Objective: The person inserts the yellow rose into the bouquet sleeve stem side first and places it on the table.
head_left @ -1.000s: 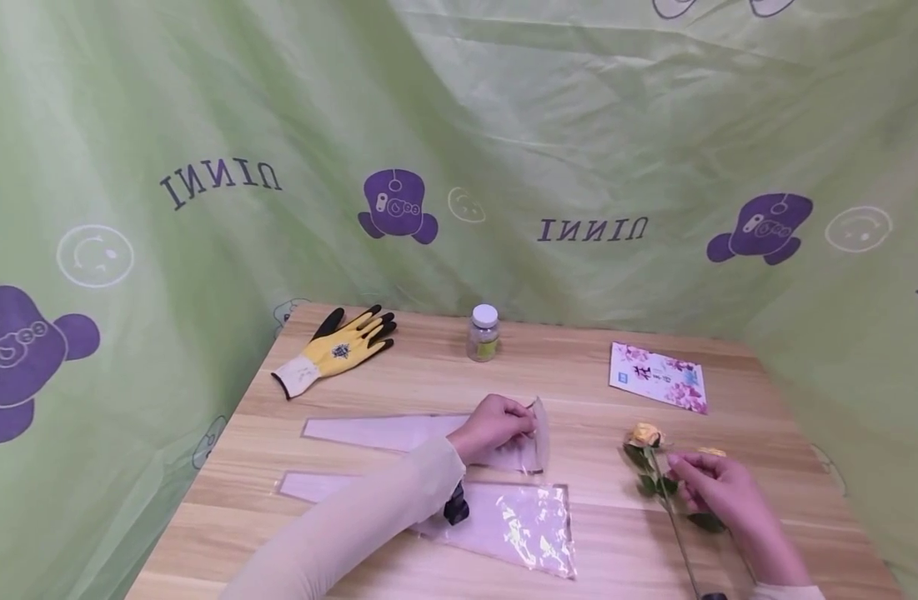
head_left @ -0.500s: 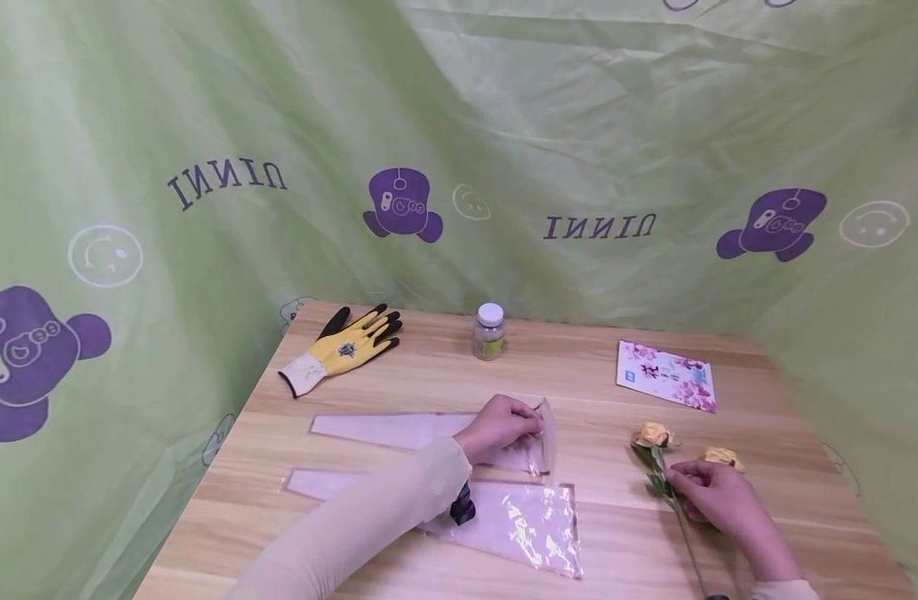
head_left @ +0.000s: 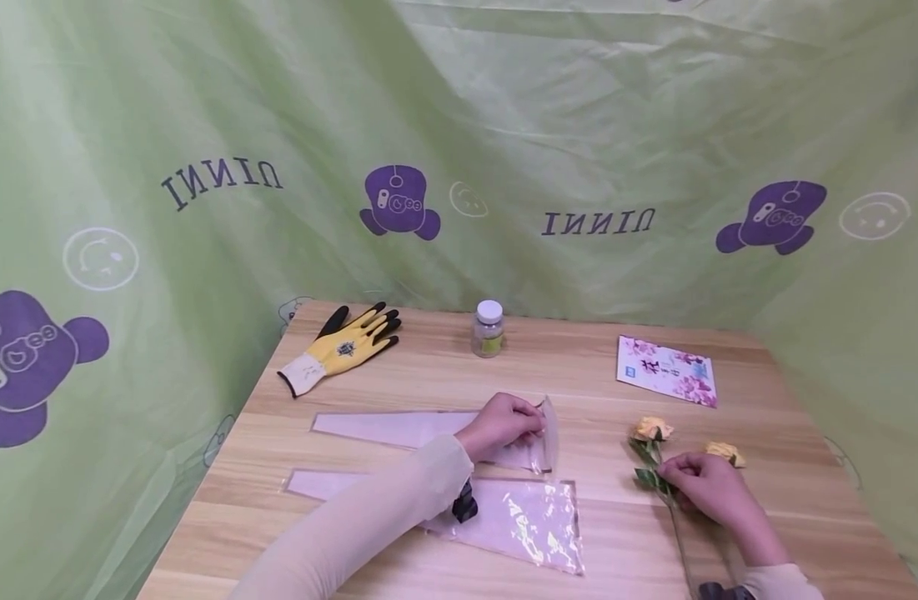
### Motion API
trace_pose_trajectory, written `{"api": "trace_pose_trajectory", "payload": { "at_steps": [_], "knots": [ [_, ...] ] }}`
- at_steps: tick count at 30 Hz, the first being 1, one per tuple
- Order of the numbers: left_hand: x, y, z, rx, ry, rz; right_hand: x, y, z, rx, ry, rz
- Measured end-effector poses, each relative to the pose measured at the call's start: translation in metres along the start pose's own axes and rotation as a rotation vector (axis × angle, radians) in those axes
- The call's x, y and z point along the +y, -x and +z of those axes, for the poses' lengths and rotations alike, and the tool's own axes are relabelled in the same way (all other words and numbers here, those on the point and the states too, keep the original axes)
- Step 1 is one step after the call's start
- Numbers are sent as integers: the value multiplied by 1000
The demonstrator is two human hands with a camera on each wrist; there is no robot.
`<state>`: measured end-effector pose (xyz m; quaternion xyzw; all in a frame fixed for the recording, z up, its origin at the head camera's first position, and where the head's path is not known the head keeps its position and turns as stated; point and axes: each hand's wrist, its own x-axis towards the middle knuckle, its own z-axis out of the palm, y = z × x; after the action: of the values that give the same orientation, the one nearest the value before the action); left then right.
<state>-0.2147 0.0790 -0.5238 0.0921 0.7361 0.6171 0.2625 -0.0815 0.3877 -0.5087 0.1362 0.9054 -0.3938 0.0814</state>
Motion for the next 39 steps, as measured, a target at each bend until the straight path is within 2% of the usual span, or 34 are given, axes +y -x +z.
{"api": "trace_pose_trajectory", "payload": {
  "at_steps": [4,8,11,17,19,22,27,33,36,39],
  "knots": [
    [0,1,0,-1,18,-1,-5,-1,-5,-36,-89,39],
    [-2,-1,-2,-10,24,-5,-16,0,-15,-89,-342,45],
    [-4,-3,-5,-13,18,-7,-29,2,-25,-113,-566,-21],
    [-3,-4,-7,-24,15,-2,-55,6,-39,-108,-951,-220],
    [-2,-3,-5,-19,21,1,-62,7,-39,-80,-1043,-271],
    [-1,-1,-2,-15,22,5,-71,8,-35,5,-1147,-307],
    [-2,-2,0,-16,6,5,-81,4,-25,188,-1235,-286],
    [-2,-1,0,-15,4,-1,-83,-4,-12,419,-1228,-188],
    [-1,-1,1,-15,8,-1,-83,-6,-6,494,-1200,-163],
    [0,-1,2,-5,2,-2,-82,-10,0,536,-1150,-151]
  ]
}}
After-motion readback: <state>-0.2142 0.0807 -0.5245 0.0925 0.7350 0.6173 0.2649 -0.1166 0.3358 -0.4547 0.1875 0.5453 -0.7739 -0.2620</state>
